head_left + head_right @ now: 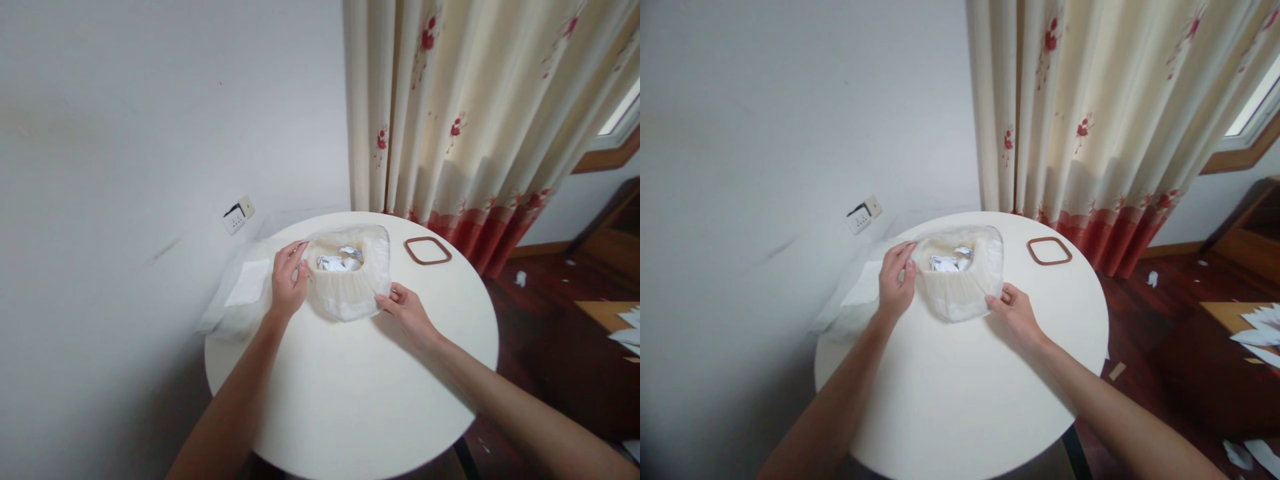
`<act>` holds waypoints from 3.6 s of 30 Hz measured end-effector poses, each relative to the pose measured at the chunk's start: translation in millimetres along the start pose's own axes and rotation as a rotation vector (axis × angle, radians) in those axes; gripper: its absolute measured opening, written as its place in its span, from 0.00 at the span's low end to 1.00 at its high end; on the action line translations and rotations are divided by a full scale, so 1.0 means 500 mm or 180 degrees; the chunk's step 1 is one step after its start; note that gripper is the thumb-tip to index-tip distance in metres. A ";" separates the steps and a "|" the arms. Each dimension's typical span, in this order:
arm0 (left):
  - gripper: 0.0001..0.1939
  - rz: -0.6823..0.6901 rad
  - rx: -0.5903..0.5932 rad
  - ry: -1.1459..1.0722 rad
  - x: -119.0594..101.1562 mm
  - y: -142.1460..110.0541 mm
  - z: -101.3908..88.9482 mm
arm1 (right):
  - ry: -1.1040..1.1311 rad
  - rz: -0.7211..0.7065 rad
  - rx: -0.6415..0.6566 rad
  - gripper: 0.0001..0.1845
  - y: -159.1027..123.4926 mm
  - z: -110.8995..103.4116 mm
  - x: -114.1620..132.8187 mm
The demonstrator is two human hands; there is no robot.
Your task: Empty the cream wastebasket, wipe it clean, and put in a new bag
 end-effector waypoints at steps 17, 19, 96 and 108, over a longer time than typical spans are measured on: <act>0.15 -0.0653 -0.0691 0.0080 0.032 0.000 -0.046 | -0.0333 -0.0408 -0.0511 0.21 -0.082 -0.008 0.188; 0.14 -0.0750 -0.0839 0.0043 0.035 0.000 -0.053 | -0.0285 -0.0390 -0.0635 0.21 -0.081 -0.012 0.206; 0.16 -0.0146 0.1653 0.0166 0.087 0.243 -0.250 | -0.4561 -0.2103 0.0664 0.11 -0.037 -0.030 0.580; 0.23 0.0322 0.1704 0.0485 0.091 0.274 -0.259 | -0.4993 -0.2577 0.0437 0.23 -0.029 -0.043 0.599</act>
Point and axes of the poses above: each hand's wrist, its own y-axis towards the middle knuckle, its own z-axis out of the palm, x = y × z, the point moved 7 cm from there along y, towards the middle knuckle, and after that the axes turned 10 degrees about z, right-handed, at the moved point
